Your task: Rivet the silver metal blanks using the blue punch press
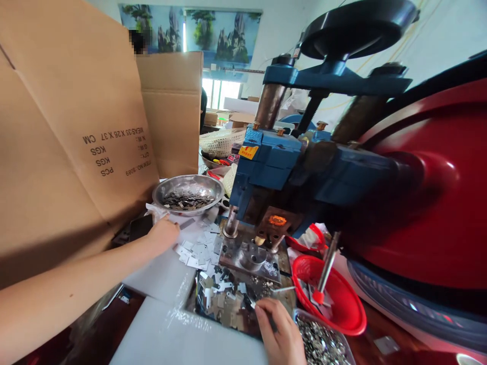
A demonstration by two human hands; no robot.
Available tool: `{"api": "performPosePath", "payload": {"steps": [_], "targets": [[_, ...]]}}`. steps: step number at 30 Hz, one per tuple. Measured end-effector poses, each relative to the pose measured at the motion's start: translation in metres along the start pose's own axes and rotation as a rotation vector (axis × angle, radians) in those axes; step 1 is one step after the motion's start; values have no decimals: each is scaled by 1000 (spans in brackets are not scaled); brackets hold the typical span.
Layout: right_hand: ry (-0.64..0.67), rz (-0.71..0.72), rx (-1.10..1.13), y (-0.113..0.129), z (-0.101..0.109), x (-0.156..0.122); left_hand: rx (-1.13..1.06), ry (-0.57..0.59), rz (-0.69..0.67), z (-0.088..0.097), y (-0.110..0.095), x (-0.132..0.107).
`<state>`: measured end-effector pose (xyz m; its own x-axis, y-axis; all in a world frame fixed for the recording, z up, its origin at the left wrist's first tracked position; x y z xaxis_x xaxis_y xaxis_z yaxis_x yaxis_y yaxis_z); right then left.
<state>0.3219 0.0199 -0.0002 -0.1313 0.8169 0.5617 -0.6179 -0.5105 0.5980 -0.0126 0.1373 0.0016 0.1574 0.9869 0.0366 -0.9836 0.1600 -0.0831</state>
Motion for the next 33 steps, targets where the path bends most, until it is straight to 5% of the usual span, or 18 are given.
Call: {"api": "performPosePath", "payload": {"steps": [6,14,22,25,28,33], "targets": [[7,21,3,-2,-2,-1,120,-16,-23,13,-5,-12],[36,-3,-20,-10,-6,-3,36,-15,-80,4,-36,-25],[87,-15,-5,-16,-11,-5,-99,-167,-119,6,-55,-28],[80,-16,0,-17,-10,-6,-166,-272,42,13,-31,-33],[78,-34,0,-18,-10,-5,-165,-283,464,12,25,-45],[107,-21,24,-16,-12,-4,-176,-226,666,1,78,-46]]}}
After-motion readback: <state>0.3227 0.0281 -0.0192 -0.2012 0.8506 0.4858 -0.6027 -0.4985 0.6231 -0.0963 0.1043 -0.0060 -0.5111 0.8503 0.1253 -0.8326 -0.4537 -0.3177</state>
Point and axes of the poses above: each hand's wrist, its own x-axis towards the middle knuckle, its own z-axis out of the back of the hand, y = z × x, the point moved 6 cm from there along x, towards the middle knuckle, and after that the axes turned 5 degrees about -z, right-handed, at the moved point
